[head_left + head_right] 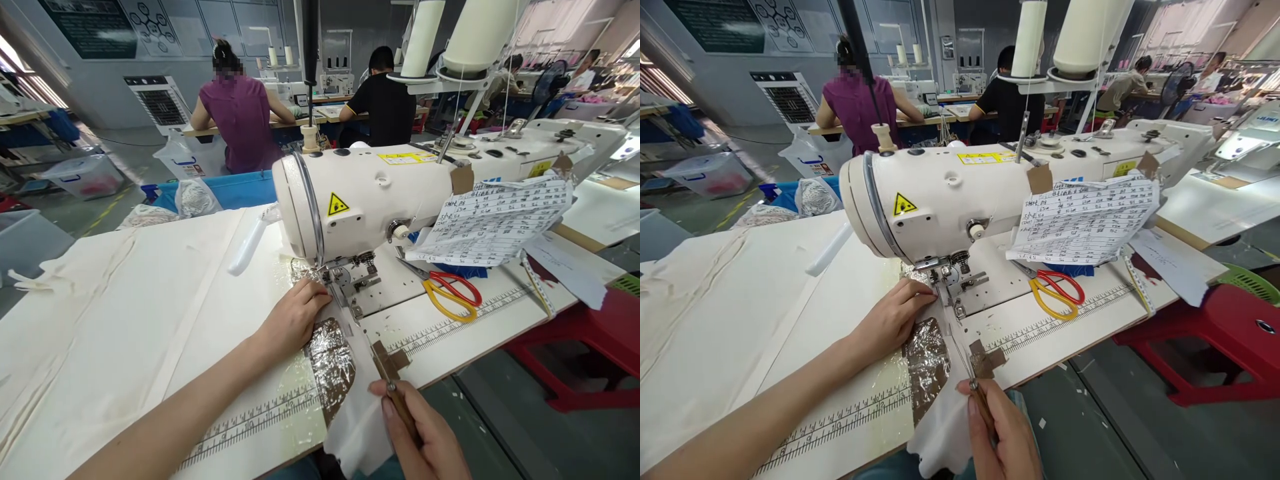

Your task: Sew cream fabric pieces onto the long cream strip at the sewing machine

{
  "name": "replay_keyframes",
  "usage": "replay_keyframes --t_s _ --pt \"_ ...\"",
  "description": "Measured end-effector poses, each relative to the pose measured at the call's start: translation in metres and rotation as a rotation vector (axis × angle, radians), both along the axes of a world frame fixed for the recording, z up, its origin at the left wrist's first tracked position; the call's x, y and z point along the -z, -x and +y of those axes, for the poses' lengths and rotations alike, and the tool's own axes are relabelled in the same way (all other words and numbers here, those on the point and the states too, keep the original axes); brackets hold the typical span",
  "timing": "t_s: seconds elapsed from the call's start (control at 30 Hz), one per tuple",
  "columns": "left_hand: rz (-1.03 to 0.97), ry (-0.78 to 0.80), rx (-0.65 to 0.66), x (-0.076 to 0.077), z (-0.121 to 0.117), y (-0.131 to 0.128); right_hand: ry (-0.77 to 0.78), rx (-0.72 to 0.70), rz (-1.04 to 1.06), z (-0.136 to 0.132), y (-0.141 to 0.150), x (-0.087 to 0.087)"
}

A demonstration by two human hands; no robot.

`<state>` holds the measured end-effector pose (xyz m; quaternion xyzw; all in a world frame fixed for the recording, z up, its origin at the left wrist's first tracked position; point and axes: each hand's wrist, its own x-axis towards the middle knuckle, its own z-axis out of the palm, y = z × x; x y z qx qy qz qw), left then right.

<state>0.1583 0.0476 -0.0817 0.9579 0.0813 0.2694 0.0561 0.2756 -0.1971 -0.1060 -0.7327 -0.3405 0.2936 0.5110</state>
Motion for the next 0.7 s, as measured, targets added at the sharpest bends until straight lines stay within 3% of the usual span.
replay_keyframes --t_s 0.23,0.47,0.7 --pt "0.055 -0.091 -0.121 0.0 -0.001 -0.001 -0.119 -0.157 -0.176 0.021 -0.011 -0.014" --pt "-0.015 -0.033 -0.018 0.0 0.0 0.002 -0.089 -0.223 -0.224 0.031 -0.017 -0.014" --pt "0.038 -0.075 -0.127 0.001 0.0 0.001 -0.165 -0.242 -0.292 0.046 -0.02 -0.014"
